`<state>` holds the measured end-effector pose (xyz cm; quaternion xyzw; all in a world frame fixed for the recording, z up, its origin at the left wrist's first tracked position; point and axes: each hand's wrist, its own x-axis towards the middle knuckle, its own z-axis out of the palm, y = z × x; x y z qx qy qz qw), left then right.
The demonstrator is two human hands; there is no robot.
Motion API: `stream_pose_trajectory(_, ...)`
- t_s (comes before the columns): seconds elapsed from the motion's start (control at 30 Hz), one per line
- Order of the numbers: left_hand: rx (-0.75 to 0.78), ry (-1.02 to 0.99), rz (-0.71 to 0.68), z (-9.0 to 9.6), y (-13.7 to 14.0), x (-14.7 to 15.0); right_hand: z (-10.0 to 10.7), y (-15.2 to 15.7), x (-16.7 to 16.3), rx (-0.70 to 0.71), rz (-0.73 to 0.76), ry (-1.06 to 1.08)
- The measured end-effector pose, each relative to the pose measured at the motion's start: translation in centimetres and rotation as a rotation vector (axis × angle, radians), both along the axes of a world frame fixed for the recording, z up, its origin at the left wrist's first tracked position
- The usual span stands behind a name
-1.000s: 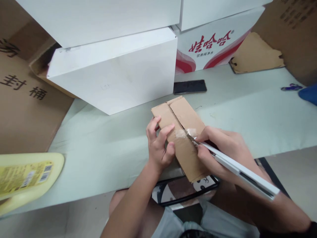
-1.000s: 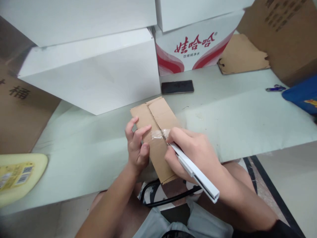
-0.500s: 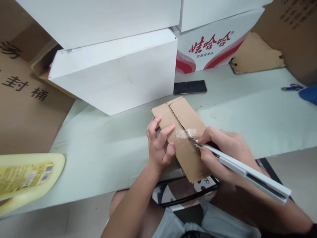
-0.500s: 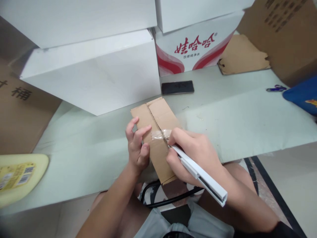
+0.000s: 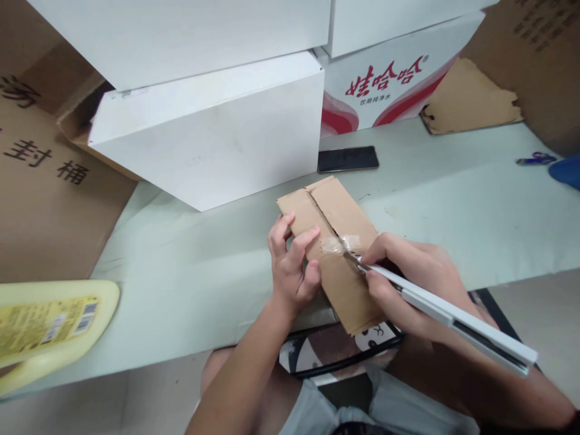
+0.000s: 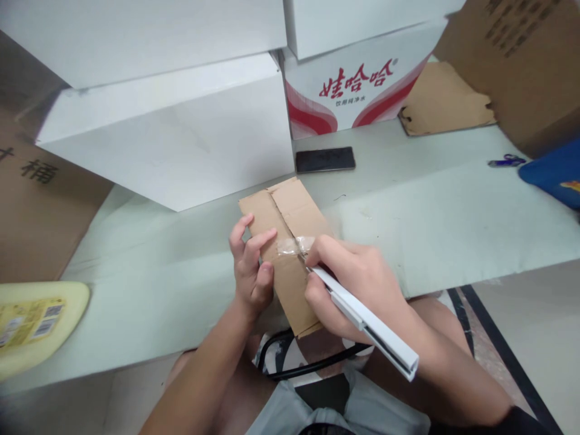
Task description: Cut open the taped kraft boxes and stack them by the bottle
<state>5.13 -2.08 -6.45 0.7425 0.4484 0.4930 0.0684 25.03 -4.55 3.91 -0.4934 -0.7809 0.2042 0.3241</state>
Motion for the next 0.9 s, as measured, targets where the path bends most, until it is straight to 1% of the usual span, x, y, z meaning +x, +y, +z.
stream_pose_trajectory(0.13,0.004,-0.024,-0.006,0.0,0.0,0.1,0.0,-0.1,0.0,0.011,0.007,-0.011)
stream_pose_trajectory(0.37,0.012,-0.003,-0.006,0.0,0.2,-0.1,0.1,-0.1,-0.3,0.006,0.009,-0.015)
stream_pose_trajectory(0.57,0.017,0.011,-0.014,0.1,0.2,-0.2,1.0,0.3,-0.3,-0.011,0.116,-0.038)
stream_pose_trajectory(0.63,0.012,0.004,-0.018,0.1,0.2,-0.2,1.2,0.4,-0.2,-0.017,0.122,-0.048)
stream_pose_trajectory(0.77,0.016,-0.025,-0.02,0.0,0.3,-0.1,1.2,0.4,-0.2,-0.043,0.067,-0.017)
stream_pose_trajectory(0.9,0.01,-0.017,-0.011,-0.2,0.3,-0.1,0.5,0.2,0.2,-0.042,-0.023,0.116)
